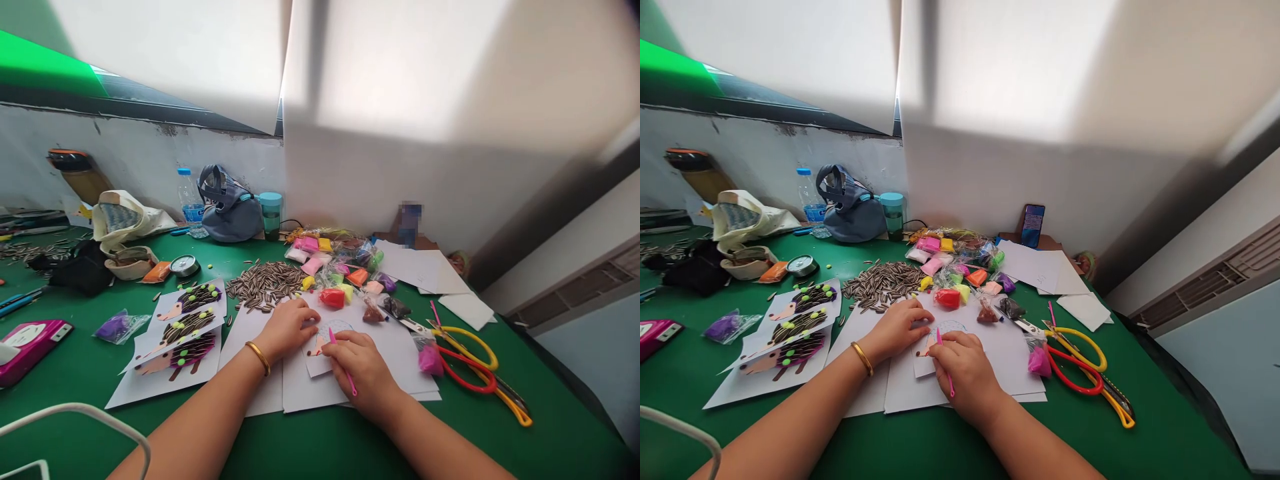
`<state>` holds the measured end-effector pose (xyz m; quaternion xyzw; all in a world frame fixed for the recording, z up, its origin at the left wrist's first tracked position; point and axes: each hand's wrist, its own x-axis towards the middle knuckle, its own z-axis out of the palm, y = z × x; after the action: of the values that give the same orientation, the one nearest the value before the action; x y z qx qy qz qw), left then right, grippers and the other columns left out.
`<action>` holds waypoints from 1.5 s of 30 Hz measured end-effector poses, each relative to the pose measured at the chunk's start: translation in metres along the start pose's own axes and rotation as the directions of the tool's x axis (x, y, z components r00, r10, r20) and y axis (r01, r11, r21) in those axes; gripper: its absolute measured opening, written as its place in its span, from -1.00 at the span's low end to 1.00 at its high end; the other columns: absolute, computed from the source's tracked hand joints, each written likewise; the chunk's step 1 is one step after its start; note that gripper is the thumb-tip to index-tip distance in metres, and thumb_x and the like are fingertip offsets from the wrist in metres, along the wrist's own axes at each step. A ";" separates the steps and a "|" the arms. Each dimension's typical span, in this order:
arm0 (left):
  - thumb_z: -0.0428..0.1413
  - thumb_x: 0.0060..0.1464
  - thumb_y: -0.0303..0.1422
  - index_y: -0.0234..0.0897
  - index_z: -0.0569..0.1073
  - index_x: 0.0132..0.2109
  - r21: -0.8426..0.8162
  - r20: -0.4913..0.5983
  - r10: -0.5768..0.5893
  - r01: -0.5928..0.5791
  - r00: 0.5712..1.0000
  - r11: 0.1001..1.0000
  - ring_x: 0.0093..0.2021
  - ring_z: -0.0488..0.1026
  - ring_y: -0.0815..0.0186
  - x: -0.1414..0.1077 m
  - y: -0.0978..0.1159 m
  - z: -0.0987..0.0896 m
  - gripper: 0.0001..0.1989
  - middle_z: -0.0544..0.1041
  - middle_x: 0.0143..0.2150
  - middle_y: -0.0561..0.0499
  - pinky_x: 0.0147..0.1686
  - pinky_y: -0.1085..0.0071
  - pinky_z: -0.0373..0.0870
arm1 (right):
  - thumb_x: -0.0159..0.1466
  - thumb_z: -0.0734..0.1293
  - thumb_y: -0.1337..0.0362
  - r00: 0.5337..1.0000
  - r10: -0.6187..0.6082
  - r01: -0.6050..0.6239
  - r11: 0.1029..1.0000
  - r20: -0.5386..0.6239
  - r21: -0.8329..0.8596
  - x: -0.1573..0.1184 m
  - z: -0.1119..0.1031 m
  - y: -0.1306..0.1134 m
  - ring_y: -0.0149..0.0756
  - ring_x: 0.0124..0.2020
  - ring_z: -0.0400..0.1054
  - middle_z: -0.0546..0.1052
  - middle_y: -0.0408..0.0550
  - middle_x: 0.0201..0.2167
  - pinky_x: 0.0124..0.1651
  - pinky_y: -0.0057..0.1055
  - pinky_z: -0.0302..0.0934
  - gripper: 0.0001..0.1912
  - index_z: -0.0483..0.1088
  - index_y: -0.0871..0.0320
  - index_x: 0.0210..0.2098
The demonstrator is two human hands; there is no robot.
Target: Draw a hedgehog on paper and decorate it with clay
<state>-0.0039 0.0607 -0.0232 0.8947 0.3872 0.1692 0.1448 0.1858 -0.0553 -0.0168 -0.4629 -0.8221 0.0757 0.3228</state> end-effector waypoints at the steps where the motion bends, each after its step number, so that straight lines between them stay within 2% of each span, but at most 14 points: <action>1: 0.21 0.10 -0.30 -0.09 0.57 -0.10 -0.003 0.000 0.001 -0.001 1.000 1.000 -0.10 0.42 0.21 0.000 0.000 0.000 -0.81 0.50 -0.16 0.00 -0.11 0.32 0.26 | 0.34 0.20 0.38 0.999 0.024 -0.024 1.000 -0.026 0.002 0.000 -0.002 0.002 -0.16 -0.02 0.36 0.59 -0.03 -0.22 0.01 -0.20 0.13 -0.78 0.43 0.05 -0.10; 4: 0.21 0.11 -0.28 -0.08 0.57 -0.10 -0.004 0.003 -0.002 0.002 1.000 1.000 -0.10 0.42 0.21 0.000 0.000 0.000 -0.81 0.50 -0.16 0.00 -0.11 0.32 0.26 | 0.33 0.21 0.39 0.994 0.082 -0.081 0.997 -0.067 0.012 0.001 -0.005 0.008 -0.17 -0.08 0.37 0.57 -0.01 -0.24 -0.02 -0.21 0.16 -0.79 0.44 0.09 -0.15; 7: 0.20 0.12 -0.28 -0.08 0.57 -0.10 0.001 0.003 0.001 -0.001 1.000 1.000 -0.10 0.41 0.21 0.000 0.000 0.000 -0.82 0.50 -0.16 0.00 -0.12 0.32 0.25 | 0.32 0.22 0.40 0.995 0.075 -0.073 0.997 -0.059 0.032 0.000 -0.003 0.010 -0.19 -0.10 0.37 0.57 -0.03 -0.26 -0.02 -0.22 0.16 -0.80 0.45 0.09 -0.16; 14: 0.20 0.12 -0.28 -0.09 0.58 -0.11 0.006 -0.005 0.012 -0.012 1.000 1.000 -0.11 0.42 0.22 0.001 -0.001 0.001 -0.83 0.50 -0.17 0.01 -0.12 0.33 0.25 | 0.35 0.21 0.40 0.997 0.009 -0.014 0.998 0.070 0.064 0.000 0.005 0.005 -0.17 0.04 0.32 0.60 -0.14 -0.22 0.07 -0.17 0.10 -0.73 0.42 -0.01 -0.04; 18: 0.20 0.12 -0.28 -0.08 0.58 -0.11 0.004 -0.004 0.010 -0.010 1.000 1.000 -0.11 0.42 0.22 0.001 -0.002 0.002 -0.83 0.50 -0.18 0.01 -0.12 0.33 0.25 | 0.34 0.22 0.41 0.997 0.017 -0.024 0.996 0.078 0.082 0.001 0.004 0.005 -0.16 0.06 0.32 0.59 -0.12 -0.19 0.08 -0.16 0.10 -0.72 0.43 0.00 -0.05; 22: 0.21 0.11 -0.28 -0.08 0.57 -0.11 0.000 -0.001 0.006 -0.006 1.000 1.000 -0.11 0.42 0.22 0.001 -0.001 0.002 -0.82 0.50 -0.18 0.01 -0.12 0.33 0.25 | 0.35 0.20 0.37 0.997 0.074 -0.073 0.988 -0.002 0.136 0.000 0.000 0.007 -0.19 -0.08 0.35 0.54 -0.06 -0.22 0.00 -0.21 0.17 -0.75 0.44 0.02 -0.08; 26: 0.21 0.11 -0.28 -0.09 0.58 -0.12 0.001 -0.003 0.000 0.000 1.000 1.000 -0.11 0.42 0.22 0.001 0.000 0.001 -0.83 0.50 -0.18 0.01 -0.12 0.33 0.24 | 0.34 0.15 0.37 0.986 0.165 -0.161 0.961 0.002 0.224 -0.002 0.000 0.006 -0.25 -0.21 0.35 0.49 -0.05 -0.26 -0.15 -0.32 0.23 -0.72 0.40 0.05 -0.03; 29: 0.21 0.10 -0.29 -0.09 0.58 -0.12 0.003 0.000 -0.005 0.005 1.000 1.000 -0.11 0.42 0.22 0.000 0.001 0.000 -0.83 0.50 -0.17 0.01 -0.12 0.32 0.24 | 0.25 0.17 0.45 0.969 0.242 -0.248 0.938 0.052 0.242 -0.003 0.002 0.003 -0.32 -0.34 0.34 0.48 -0.11 -0.36 -0.27 -0.40 0.20 -0.77 0.38 0.10 -0.17; 32: 0.22 0.09 -0.29 -0.09 0.57 -0.12 0.002 -0.002 -0.007 0.007 1.000 1.000 -0.11 0.41 0.21 0.000 0.001 0.000 -0.82 0.50 -0.17 0.00 -0.12 0.32 0.24 | 0.14 0.19 0.51 0.961 0.260 -0.273 0.939 0.088 0.210 -0.004 0.006 0.002 -0.36 -0.43 0.30 0.45 -0.16 -0.44 -0.35 -0.44 0.14 -0.79 0.35 0.11 -0.33; 38: 0.22 0.08 -0.29 -0.06 0.57 -0.11 0.001 -0.009 0.000 0.000 1.000 1.000 -0.13 0.41 0.22 0.000 0.001 0.000 -0.81 0.49 -0.18 0.01 -0.13 0.33 0.23 | 0.06 0.18 0.54 0.965 0.231 -0.250 0.953 0.127 0.170 -0.005 0.011 0.003 -0.35 -0.41 0.32 0.47 -0.16 -0.45 -0.34 -0.46 0.11 -0.76 0.35 0.11 -0.37; 45: 0.15 0.14 -0.35 0.04 0.60 -0.11 -0.004 0.010 0.056 -0.056 0.998 0.998 -0.18 0.40 0.27 -0.001 0.001 -0.002 -0.78 0.46 -0.21 0.01 -0.15 0.34 0.23 | 0.06 0.17 0.54 0.948 0.274 -0.299 0.940 0.163 0.163 -0.002 0.003 0.007 -0.36 -0.41 0.31 0.46 -0.17 -0.45 -0.34 -0.47 0.10 -0.76 0.34 0.12 -0.38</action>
<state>-0.0051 0.0595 -0.0219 0.9057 0.3610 0.1696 0.1434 0.1892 -0.0526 -0.0232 -0.5394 -0.7554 0.2299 0.2925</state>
